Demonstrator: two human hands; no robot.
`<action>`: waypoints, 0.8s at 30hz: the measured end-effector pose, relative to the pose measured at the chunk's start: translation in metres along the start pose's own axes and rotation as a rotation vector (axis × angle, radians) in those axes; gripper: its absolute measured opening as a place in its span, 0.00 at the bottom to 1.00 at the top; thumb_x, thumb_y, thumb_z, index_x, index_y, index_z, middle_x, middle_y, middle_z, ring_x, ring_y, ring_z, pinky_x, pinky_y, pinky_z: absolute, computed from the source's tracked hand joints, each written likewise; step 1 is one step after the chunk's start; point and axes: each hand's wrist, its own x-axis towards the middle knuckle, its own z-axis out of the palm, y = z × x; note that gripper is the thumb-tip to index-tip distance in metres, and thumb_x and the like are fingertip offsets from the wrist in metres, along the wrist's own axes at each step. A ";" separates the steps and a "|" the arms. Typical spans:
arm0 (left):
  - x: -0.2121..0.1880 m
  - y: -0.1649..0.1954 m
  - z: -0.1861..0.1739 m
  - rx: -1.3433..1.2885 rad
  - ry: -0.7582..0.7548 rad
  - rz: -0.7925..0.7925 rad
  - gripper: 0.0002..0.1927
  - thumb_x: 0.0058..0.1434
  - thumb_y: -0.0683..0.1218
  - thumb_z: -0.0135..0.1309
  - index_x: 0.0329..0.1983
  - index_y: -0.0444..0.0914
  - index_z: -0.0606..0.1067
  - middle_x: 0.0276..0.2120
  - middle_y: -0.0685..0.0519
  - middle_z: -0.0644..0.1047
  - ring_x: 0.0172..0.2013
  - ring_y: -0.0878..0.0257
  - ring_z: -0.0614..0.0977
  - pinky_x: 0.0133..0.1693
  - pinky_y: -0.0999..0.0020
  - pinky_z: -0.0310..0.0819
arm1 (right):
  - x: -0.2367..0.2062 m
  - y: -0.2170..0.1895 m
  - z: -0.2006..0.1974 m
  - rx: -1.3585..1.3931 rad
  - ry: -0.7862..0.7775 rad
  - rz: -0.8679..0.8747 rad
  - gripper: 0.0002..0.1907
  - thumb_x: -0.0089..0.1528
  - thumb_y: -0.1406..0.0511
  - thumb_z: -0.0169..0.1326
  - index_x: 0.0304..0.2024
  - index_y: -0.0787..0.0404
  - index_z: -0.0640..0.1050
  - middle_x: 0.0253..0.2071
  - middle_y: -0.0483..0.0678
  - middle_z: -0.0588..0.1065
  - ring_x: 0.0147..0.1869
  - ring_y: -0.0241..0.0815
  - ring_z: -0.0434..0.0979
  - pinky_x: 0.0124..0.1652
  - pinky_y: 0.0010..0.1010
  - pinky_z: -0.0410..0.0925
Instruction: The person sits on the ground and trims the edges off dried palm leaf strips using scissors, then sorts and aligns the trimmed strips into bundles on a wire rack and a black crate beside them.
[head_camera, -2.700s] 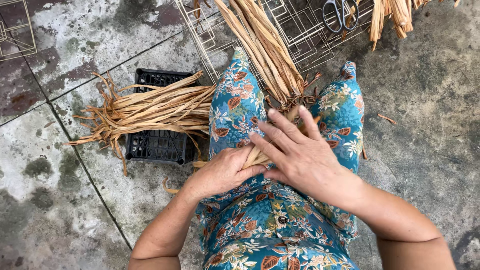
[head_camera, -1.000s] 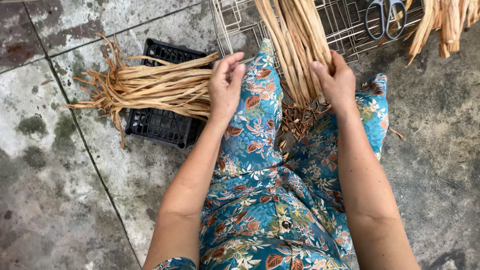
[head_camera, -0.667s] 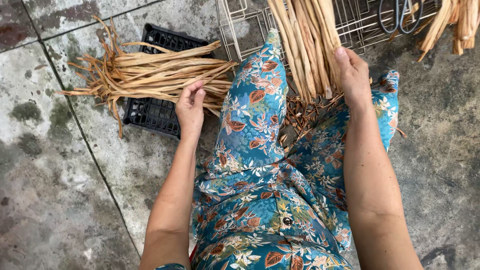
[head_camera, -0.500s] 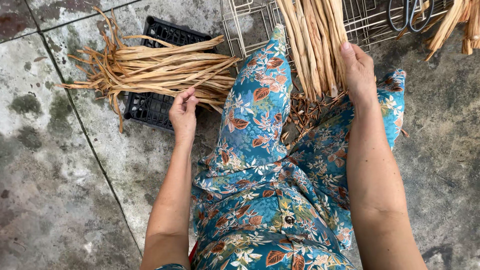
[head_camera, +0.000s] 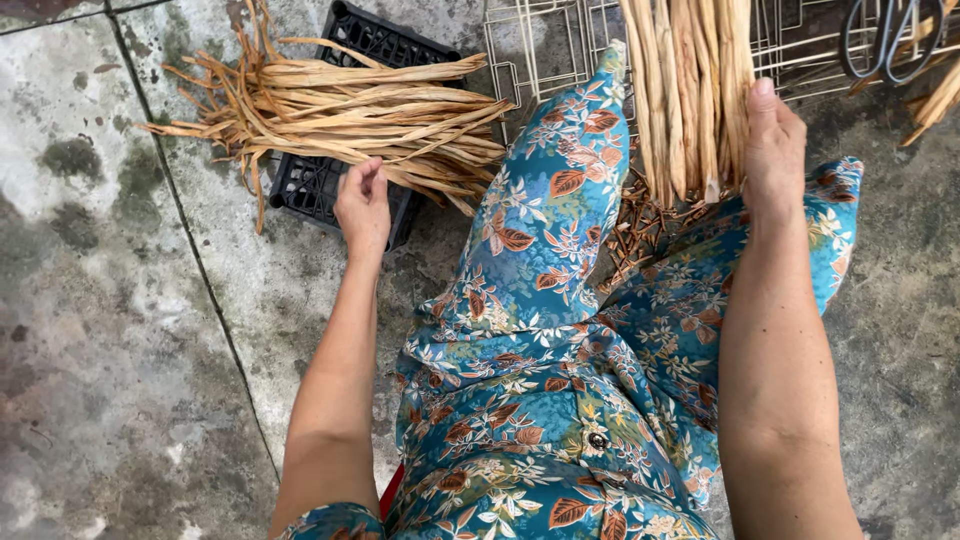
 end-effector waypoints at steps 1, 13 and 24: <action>0.008 0.003 -0.001 0.075 -0.009 0.050 0.10 0.67 0.40 0.59 0.51 0.38 0.79 0.41 0.53 0.78 0.38 0.63 0.80 0.43 0.68 0.77 | -0.001 0.000 -0.001 -0.003 0.009 -0.010 0.40 0.70 0.39 0.48 0.60 0.70 0.75 0.54 0.57 0.78 0.59 0.45 0.80 0.57 0.36 0.74; 0.085 0.036 0.040 0.913 -0.471 0.366 0.48 0.43 0.44 0.68 0.71 0.37 0.65 0.66 0.40 0.63 0.69 0.42 0.57 0.63 0.31 0.42 | -0.017 -0.003 -0.006 0.079 0.075 -0.156 0.31 0.75 0.48 0.50 0.59 0.72 0.75 0.55 0.57 0.78 0.60 0.45 0.78 0.62 0.35 0.69; 0.108 0.029 0.008 0.998 -0.487 0.392 0.21 0.57 0.48 0.62 0.52 0.36 0.77 0.52 0.40 0.77 0.56 0.48 0.75 0.59 0.50 0.63 | -0.019 -0.004 -0.007 0.023 0.147 -0.117 0.33 0.73 0.45 0.51 0.56 0.70 0.78 0.52 0.54 0.79 0.58 0.43 0.77 0.62 0.36 0.68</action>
